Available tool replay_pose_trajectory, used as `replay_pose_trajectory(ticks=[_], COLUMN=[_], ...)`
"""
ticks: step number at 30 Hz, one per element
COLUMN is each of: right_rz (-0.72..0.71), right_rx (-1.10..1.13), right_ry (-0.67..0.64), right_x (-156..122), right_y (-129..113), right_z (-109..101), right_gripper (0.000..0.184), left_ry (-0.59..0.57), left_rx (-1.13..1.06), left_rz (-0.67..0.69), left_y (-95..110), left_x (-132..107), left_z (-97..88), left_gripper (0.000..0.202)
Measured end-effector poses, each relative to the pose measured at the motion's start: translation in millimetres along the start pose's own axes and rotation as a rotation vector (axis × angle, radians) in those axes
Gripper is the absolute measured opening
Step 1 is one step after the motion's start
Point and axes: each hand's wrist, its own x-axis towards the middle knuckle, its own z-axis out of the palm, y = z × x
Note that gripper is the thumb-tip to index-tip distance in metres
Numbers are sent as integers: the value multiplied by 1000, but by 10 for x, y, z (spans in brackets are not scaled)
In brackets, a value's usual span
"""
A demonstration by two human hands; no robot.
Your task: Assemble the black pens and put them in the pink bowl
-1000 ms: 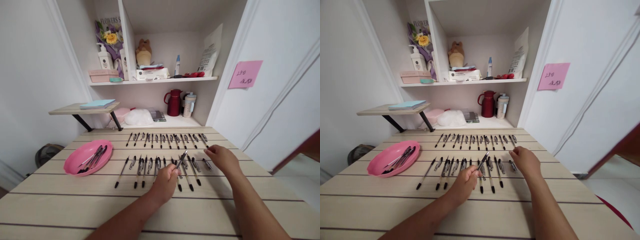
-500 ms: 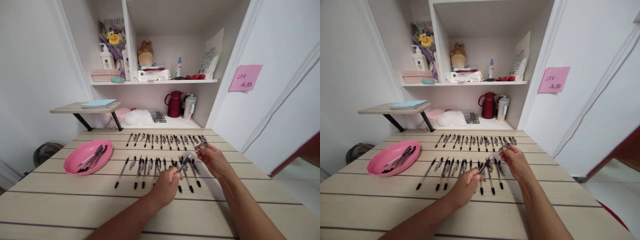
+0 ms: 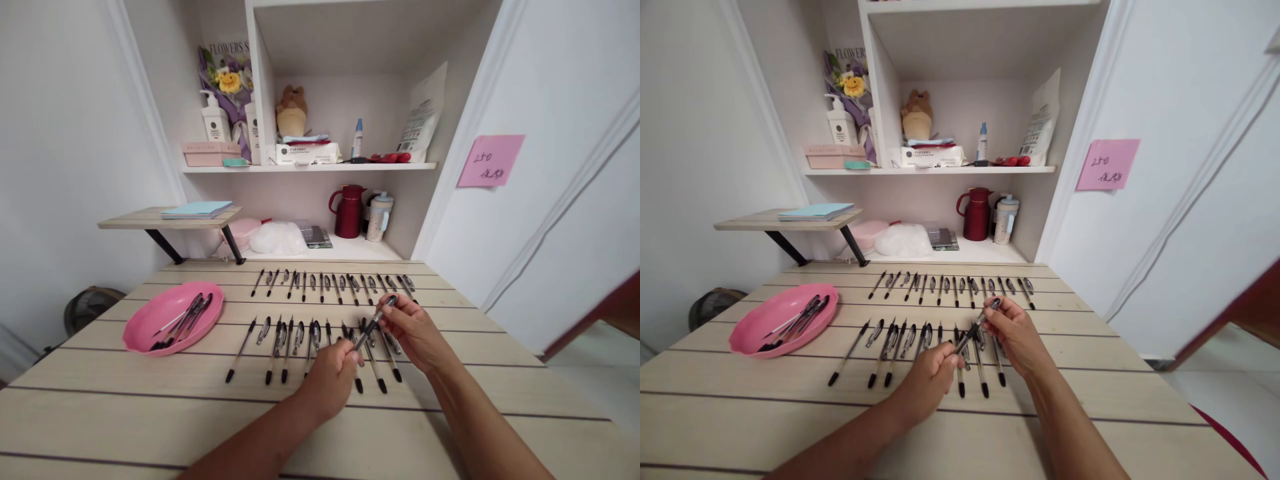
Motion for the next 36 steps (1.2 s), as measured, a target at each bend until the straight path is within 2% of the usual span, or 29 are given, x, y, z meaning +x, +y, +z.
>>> replay_pose_trajectory(ticks=[10,21,25,28,30,33,36], right_rz=[98,116,88,-10,-89,-152,-172], right_rx=[-138,-71,-114,-124,-128,-99,-76], right_ry=[-111,-156,-108,87,285,495,564], right_x=[-78,-116,-58,31,92,157,187], right_y=[67,102,99,46,6,-30,-36], right_z=[117,183,101,-94,-264,-487,-597], right_gripper=[30,24,33,41,38,31,28], left_ry=[14,42,80,167,279,491,629], left_rx=[-65,-102,-105,-13,114,452,859], left_rz=[-22,-27,-17,34,88,37,-166], left_y=[-9,-26,40,169,260,312,198], left_x=[16,15,22,5,-27,-113,-242], left_z=[24,59,4,-219,-493,-1059,-1671], left_gripper=[23,22,23,25,25,25,28])
